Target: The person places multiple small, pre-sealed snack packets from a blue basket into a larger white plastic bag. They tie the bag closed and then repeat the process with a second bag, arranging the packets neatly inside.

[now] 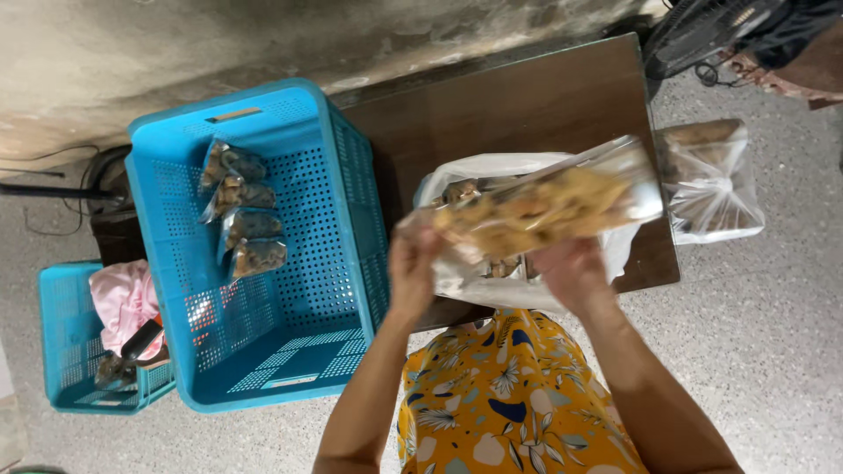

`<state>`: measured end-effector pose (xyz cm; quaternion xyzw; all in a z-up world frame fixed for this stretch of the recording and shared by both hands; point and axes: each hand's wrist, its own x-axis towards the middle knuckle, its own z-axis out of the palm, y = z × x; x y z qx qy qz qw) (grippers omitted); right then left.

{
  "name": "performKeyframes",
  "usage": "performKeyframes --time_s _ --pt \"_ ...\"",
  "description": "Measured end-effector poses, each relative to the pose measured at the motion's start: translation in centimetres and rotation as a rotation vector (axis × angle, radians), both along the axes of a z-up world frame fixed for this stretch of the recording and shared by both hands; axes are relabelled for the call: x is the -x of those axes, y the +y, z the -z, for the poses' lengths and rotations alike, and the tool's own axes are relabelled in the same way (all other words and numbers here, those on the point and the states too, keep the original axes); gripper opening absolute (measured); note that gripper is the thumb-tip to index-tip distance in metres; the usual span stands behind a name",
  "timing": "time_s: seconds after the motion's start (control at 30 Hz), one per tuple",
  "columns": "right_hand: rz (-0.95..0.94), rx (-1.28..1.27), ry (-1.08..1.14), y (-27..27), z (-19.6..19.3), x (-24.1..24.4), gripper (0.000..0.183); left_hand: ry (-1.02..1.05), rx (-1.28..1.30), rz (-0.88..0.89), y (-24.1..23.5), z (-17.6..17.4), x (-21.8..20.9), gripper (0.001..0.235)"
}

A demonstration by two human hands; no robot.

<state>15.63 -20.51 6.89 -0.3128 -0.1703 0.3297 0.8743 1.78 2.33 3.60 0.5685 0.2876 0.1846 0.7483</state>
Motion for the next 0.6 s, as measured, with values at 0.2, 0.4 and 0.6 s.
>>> performKeyframes --time_s 0.2,0.4,0.6 --pt "0.636 0.329 -0.128 -11.0 3.7 -2.0 0.041 -0.155 -1.053 0.663 -2.0 -2.7 -12.6 0.033" --pt "0.828 0.820 -0.843 -10.8 6.4 1.6 0.064 0.157 -1.570 0.940 -3.9 4.1 -20.9 0.020" --pt "0.462 1.292 -1.341 -2.7 2.8 0.9 0.072 -0.007 -1.076 0.933 -3.1 6.9 -26.1 0.024"
